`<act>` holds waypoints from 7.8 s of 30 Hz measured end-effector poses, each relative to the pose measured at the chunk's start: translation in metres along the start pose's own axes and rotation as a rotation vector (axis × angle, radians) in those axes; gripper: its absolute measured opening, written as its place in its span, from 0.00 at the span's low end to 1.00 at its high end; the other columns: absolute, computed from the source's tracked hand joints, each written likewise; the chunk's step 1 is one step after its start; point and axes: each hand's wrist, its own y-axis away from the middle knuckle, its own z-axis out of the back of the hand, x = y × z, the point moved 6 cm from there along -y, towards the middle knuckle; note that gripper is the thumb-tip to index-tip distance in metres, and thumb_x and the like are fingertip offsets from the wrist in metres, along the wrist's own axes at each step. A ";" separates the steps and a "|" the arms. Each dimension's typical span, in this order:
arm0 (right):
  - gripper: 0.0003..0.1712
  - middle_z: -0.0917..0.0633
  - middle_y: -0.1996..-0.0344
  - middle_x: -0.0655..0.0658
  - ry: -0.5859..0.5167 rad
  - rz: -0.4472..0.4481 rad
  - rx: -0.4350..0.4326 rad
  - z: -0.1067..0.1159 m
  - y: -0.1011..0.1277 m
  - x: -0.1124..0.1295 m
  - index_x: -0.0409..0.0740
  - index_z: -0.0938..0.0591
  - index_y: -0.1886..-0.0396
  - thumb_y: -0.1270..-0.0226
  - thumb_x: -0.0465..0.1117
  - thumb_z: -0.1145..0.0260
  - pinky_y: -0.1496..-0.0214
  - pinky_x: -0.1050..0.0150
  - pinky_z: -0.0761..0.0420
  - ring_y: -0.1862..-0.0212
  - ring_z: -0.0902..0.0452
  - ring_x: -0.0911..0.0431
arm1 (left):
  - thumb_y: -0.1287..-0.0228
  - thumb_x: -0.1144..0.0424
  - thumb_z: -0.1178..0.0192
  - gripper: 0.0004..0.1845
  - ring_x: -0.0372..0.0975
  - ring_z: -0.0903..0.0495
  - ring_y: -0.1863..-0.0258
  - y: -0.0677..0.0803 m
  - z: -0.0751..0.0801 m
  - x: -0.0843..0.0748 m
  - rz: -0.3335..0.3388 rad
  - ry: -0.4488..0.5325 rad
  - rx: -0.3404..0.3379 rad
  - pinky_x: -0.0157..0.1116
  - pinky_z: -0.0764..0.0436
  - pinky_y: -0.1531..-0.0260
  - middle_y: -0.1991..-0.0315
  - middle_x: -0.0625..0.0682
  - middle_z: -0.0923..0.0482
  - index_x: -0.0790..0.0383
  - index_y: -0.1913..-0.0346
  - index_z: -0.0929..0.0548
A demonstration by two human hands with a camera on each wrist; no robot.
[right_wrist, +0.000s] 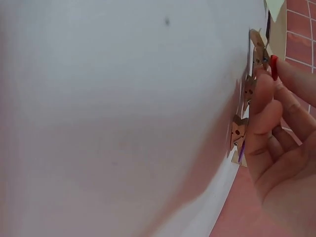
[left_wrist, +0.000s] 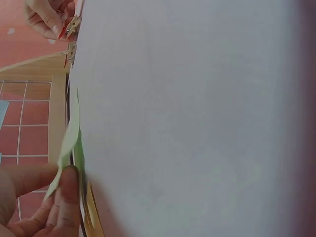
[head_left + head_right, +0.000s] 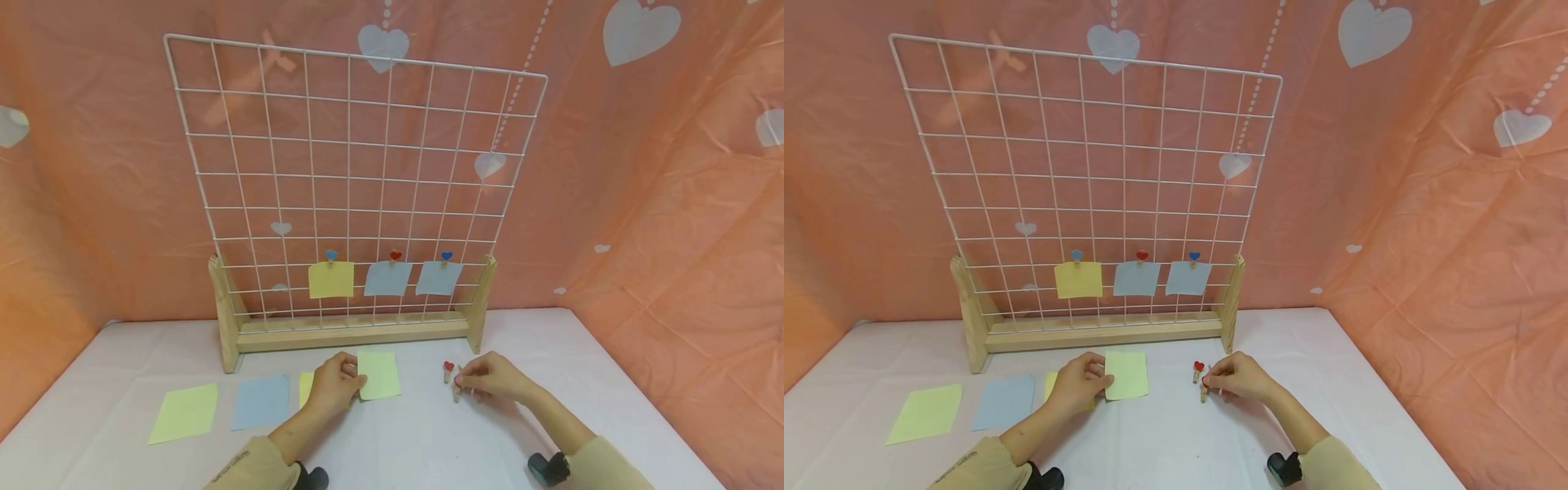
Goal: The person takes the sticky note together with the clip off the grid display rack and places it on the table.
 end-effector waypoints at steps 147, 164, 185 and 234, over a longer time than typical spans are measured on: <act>0.08 0.16 0.71 0.38 -0.210 0.462 -0.453 -0.023 -0.139 0.221 0.36 0.20 0.58 0.31 0.37 0.39 0.72 0.70 0.21 0.77 0.24 0.58 | 0.34 0.70 0.43 0.07 0.54 0.16 0.60 -0.049 0.099 -0.048 -0.158 0.002 -0.490 0.46 0.17 0.59 0.61 0.66 0.17 0.73 0.58 0.21; 0.08 0.16 0.70 0.36 -0.225 0.459 -0.390 -0.022 -0.114 0.194 0.34 0.20 0.59 0.31 0.35 0.40 0.75 0.74 0.27 0.68 0.23 0.37 | 0.35 0.72 0.43 0.05 0.52 0.17 0.63 -0.026 0.093 -0.031 -0.190 -0.016 -0.409 0.27 0.21 0.68 0.64 0.65 0.18 0.74 0.60 0.21; 0.12 0.16 0.67 0.35 -0.197 0.328 -0.378 -0.020 -0.089 0.134 0.36 0.18 0.57 0.32 0.42 0.37 0.71 0.71 0.23 0.69 0.20 0.45 | 0.37 0.71 0.41 0.06 0.45 0.17 0.70 -0.007 0.084 -0.018 -0.111 0.016 -0.306 0.26 0.20 0.77 0.66 0.63 0.18 0.72 0.60 0.21; 0.13 0.22 0.86 0.40 -0.057 0.055 -0.085 -0.016 -0.046 0.039 0.32 0.15 0.61 0.36 0.39 0.34 0.87 0.70 0.31 0.89 0.31 0.60 | 0.35 0.69 0.40 0.06 0.36 0.21 0.81 0.039 0.115 0.021 0.040 -0.037 -0.209 0.30 0.19 0.79 0.69 0.56 0.19 0.70 0.60 0.20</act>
